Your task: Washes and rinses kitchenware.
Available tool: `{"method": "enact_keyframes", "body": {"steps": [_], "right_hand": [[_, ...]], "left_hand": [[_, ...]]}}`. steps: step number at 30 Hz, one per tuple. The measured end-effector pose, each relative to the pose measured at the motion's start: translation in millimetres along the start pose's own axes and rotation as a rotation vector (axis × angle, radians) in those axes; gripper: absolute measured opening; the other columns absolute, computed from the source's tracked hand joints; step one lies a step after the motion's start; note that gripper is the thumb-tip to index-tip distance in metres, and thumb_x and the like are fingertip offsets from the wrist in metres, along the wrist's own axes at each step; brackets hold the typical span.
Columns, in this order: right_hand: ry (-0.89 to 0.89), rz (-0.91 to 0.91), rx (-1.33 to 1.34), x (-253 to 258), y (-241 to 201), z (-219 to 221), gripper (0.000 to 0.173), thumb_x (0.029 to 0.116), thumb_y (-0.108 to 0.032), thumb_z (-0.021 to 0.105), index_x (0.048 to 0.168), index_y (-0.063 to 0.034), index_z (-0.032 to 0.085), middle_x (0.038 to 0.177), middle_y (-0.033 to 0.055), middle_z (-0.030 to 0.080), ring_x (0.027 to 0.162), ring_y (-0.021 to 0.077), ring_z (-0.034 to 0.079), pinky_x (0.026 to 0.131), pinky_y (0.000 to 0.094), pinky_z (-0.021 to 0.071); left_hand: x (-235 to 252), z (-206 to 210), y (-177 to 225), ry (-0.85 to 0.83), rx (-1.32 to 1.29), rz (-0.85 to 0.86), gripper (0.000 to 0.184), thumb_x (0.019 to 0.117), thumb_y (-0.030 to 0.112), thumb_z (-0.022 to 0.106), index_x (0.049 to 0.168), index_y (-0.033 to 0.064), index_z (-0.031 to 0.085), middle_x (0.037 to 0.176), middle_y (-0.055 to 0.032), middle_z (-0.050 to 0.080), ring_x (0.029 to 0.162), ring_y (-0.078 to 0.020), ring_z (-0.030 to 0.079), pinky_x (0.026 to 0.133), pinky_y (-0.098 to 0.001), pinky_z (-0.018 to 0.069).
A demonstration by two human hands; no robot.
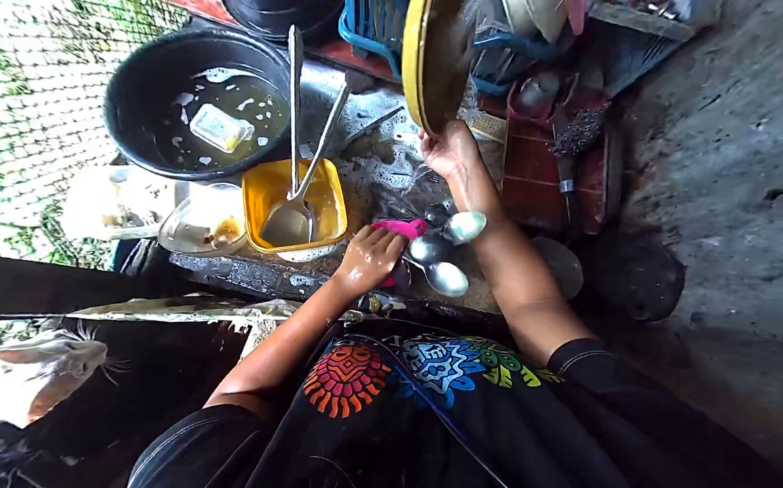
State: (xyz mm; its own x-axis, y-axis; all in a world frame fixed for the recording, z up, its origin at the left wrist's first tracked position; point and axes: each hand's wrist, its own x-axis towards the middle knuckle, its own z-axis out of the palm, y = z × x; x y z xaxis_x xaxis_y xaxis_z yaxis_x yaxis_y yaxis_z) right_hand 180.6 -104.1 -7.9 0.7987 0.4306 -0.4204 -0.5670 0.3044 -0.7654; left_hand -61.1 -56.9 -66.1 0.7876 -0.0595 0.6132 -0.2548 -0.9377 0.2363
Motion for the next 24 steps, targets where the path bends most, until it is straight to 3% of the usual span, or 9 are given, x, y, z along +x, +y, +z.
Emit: {"method": "enact_keyframes", "body": {"steps": [2, 5, 8, 12, 14, 16, 19, 22, 24], "right_hand": [[0.030, -0.017, -0.071, -1, -1, 1, 0.019, 0.1077, -0.017, 0.040, 0.121, -0.0091, 0.050, 0.096, 0.0070, 0.060, 0.070, 0.0115, 0.060, 0.059, 0.0225, 0.0524], [0.079, -0.078, -0.161, -9, -7, -6, 0.022, 0.1025, -0.007, 0.050, 0.124, -0.0041, 0.052, 0.099, 0.0083, 0.061, 0.072, 0.0122, 0.061, 0.062, 0.0236, 0.0542], [0.078, -0.213, -0.312, -25, -25, -18, 0.027, 0.1005, -0.004, 0.052, 0.128, -0.0045, 0.051, 0.103, 0.0088, 0.063, 0.080, 0.0151, 0.064, 0.068, 0.0298, 0.0572], [0.068, -0.425, -0.605, -31, -60, -45, 0.040, 0.0981, -0.007, 0.061, 0.137, -0.0055, 0.051, 0.110, 0.0116, 0.069, 0.082, 0.0213, 0.071, 0.061, 0.0368, 0.0618], [0.027, -0.516, -0.751, -29, -77, -60, 0.044, 0.0951, -0.011, 0.066, 0.137, -0.0054, 0.052, 0.116, 0.0115, 0.069, 0.091, 0.0238, 0.073, 0.065, 0.0419, 0.0642], [0.039, -0.562, -0.864, -36, -90, -62, 0.047, 0.0943, -0.011, 0.067, 0.138, -0.0058, 0.052, 0.121, 0.0111, 0.067, 0.098, 0.0226, 0.072, 0.071, 0.0423, 0.0643], [0.041, -0.619, -0.930, -39, -95, -64, 0.047, 0.0926, -0.006, 0.066, 0.137, -0.0033, 0.052, 0.124, 0.0117, 0.066, 0.105, 0.0202, 0.070, 0.081, 0.0404, 0.0632], [0.041, -0.644, -0.898, -35, -89, -66, 0.050, 0.0916, -0.004, 0.066, 0.139, -0.0020, 0.050, 0.126, 0.0126, 0.066, 0.108, 0.0198, 0.069, 0.088, 0.0398, 0.0617], [0.043, -0.622, -0.837, -28, -84, -67, 0.050, 0.0936, -0.004, 0.064, 0.141, -0.0029, 0.048, 0.125, 0.0132, 0.066, 0.105, 0.0212, 0.070, 0.082, 0.0404, 0.0634]], "left_hand": [[-6, -4, 0, -0.048, -0.030, 0.052, 0.014, 0.0953, 0.005, 0.057, 0.096, 0.0010, 0.071, 0.086, -0.0138, 0.072, 0.082, -0.0315, 0.070, 0.076, -0.0465, 0.0551], [-13, -6, -1, -0.073, -0.052, 0.076, 0.012, 0.0917, 0.007, 0.061, 0.095, 0.0018, 0.071, 0.085, -0.0122, 0.072, 0.081, -0.0293, 0.070, 0.076, -0.0453, 0.0541], [-18, -11, -1, -0.078, -0.069, 0.063, 0.013, 0.0895, 0.011, 0.061, 0.091, 0.0020, 0.070, 0.081, -0.0115, 0.071, 0.077, -0.0288, 0.069, 0.074, -0.0451, 0.0530], [-14, -24, 1, -0.179, -0.151, 0.008, 0.015, 0.0805, 0.011, 0.068, 0.092, 0.0006, 0.070, 0.079, -0.0130, 0.071, 0.073, -0.0311, 0.071, 0.067, -0.0484, 0.0563], [-7, -31, 1, -0.233, -0.201, -0.033, 0.017, 0.0821, 0.008, 0.070, 0.097, -0.0006, 0.070, 0.081, -0.0139, 0.070, 0.072, -0.0314, 0.071, 0.061, -0.0489, 0.0578], [0, -35, 3, -0.244, -0.256, -0.110, 0.025, 0.0839, 0.004, 0.070, 0.108, -0.0031, 0.070, 0.089, -0.0171, 0.072, 0.074, -0.0334, 0.072, 0.063, -0.0511, 0.0582], [18, -41, 3, -0.260, -0.421, -0.321, 0.029, 0.0951, 0.003, 0.060, 0.123, -0.0041, 0.066, 0.099, -0.0204, 0.073, 0.087, -0.0352, 0.073, 0.080, -0.0543, 0.0589], [34, -40, -2, -0.231, -0.494, -0.419, 0.020, 0.0994, 0.007, 0.056, 0.115, -0.0011, 0.066, 0.092, -0.0149, 0.072, 0.085, -0.0275, 0.072, 0.082, -0.0481, 0.0584], [36, -36, -6, -0.241, -0.470, -0.402, 0.019, 0.1001, 0.007, 0.055, 0.115, 0.0001, 0.064, 0.088, -0.0134, 0.070, 0.082, -0.0268, 0.071, 0.079, -0.0480, 0.0581]]}}
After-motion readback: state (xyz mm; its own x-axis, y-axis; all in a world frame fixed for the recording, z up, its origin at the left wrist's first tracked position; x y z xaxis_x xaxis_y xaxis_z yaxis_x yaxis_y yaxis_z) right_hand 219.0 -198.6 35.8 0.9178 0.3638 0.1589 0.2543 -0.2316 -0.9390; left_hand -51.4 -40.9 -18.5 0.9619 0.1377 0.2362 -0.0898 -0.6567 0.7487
